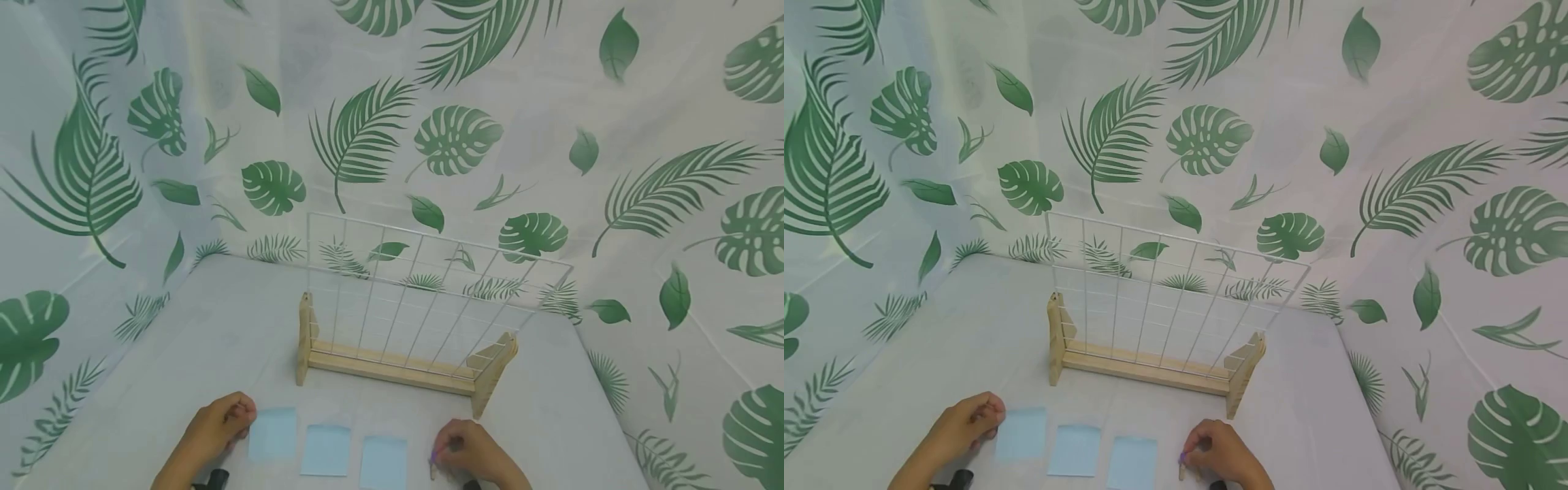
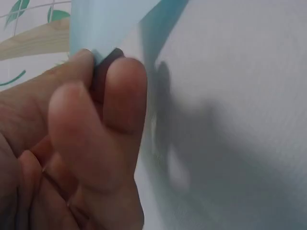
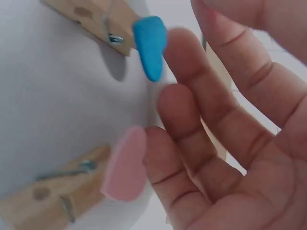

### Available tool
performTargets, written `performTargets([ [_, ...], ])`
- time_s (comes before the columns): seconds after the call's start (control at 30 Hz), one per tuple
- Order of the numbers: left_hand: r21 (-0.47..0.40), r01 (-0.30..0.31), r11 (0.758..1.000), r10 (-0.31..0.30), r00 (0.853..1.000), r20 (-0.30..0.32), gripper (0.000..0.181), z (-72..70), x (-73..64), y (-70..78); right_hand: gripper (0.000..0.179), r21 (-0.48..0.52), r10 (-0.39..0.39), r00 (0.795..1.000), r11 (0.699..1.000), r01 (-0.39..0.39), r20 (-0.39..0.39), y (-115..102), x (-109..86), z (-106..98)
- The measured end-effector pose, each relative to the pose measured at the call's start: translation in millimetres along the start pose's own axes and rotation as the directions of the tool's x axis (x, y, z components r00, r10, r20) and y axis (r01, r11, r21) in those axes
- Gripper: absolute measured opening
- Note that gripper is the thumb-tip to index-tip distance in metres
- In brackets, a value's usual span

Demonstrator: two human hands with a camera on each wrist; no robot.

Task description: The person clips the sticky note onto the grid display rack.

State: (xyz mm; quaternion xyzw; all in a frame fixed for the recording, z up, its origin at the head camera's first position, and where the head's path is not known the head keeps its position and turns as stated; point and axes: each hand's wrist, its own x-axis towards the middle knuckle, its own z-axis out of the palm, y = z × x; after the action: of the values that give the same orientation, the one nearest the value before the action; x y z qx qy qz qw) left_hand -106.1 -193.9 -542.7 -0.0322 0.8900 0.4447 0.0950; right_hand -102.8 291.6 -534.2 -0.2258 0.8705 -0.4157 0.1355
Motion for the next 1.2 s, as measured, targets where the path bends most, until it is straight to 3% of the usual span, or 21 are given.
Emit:
performTargets([
  [0.43, -0.146, 0.01, 0.989, -0.005, 0.999, 0.037, 0.011, -12.3, 3.9, -0.1, 0.007, 0.223, 0.041, 0.998, 0.973, -0.051, 0.047, -4.0, 1.1, -9.8],
  [0.73, -0.219, -0.018, 0.976, 0.022, 1.0, 0.017, 0.021, -15.5, 5.4, 12.3, 0.007, 0.26, -0.059, 0.997, 0.963, 0.073, -0.058, -10.5, 5.0, -17.0],
  [1.07, -0.241, -0.101, 0.965, 0.113, 0.993, 0.036, 0.023, -17.8, 8.1, 21.8, 0.009, 0.296, -0.049, 0.994, 0.952, 0.075, -0.094, -26.1, 7.3, -24.8],
  [1.2, -0.25, -0.109, 0.962, 0.124, 0.991, 0.047, 0.02, -21.2, 8.2, 27.0, 0.007, 0.264, -0.112, 0.985, 0.954, 0.143, -0.128, -32.5, 7.8, -25.7],
])
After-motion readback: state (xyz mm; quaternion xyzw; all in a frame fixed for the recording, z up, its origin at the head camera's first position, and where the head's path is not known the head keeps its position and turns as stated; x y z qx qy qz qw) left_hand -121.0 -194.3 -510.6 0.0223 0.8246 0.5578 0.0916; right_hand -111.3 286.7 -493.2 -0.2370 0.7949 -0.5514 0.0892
